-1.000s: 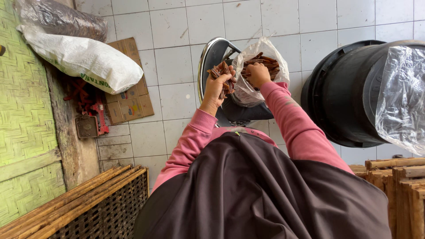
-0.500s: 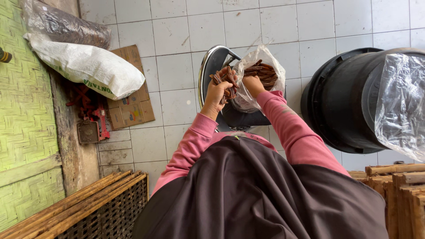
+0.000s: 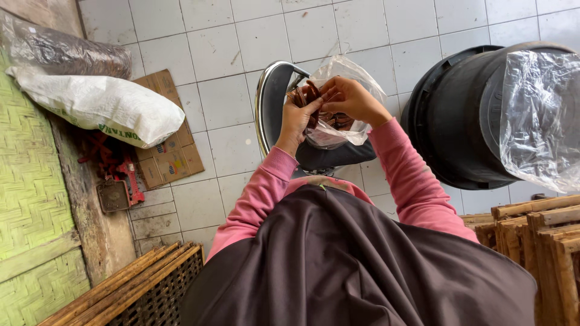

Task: The person picks up dried banana slices from a wooden tray and places them into a plastic bag.

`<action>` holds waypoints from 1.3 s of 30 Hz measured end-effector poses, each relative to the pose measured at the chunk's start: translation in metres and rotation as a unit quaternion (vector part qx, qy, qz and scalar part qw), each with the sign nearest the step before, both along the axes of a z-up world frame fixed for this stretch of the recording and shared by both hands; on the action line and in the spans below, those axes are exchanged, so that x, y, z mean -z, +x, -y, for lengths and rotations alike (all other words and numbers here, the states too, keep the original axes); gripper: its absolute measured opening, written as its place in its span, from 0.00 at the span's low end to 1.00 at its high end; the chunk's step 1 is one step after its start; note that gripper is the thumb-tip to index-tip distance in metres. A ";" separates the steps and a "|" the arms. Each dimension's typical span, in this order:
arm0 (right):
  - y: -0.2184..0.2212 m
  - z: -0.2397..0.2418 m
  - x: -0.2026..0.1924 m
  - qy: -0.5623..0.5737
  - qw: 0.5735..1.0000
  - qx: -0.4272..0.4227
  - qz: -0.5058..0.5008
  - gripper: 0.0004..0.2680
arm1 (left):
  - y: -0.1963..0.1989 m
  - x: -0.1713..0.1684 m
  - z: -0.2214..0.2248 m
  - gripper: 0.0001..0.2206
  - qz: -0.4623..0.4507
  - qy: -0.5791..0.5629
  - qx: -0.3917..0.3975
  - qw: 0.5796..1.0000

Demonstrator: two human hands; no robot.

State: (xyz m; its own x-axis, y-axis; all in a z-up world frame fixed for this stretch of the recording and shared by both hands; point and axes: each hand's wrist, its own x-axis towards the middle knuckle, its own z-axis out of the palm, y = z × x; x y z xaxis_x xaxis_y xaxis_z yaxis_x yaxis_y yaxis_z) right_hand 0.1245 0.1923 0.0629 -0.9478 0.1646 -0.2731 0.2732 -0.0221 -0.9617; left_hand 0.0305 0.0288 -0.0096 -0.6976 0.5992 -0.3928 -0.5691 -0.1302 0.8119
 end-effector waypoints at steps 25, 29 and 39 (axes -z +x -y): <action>-0.048 -0.013 0.235 0.481 0.846 -0.216 0.080 0.09 | 0.003 -0.010 0.041 0.24 -0.491 -0.259 0.374 0.743; -0.031 -0.010 0.255 0.512 0.826 -0.203 0.118 0.09 | -0.002 0.004 0.056 0.18 -0.363 -0.186 0.311 0.858; -0.016 -0.013 0.121 0.098 0.992 -0.007 0.085 0.06 | -0.017 0.009 0.023 0.20 0.143 0.091 -0.009 0.986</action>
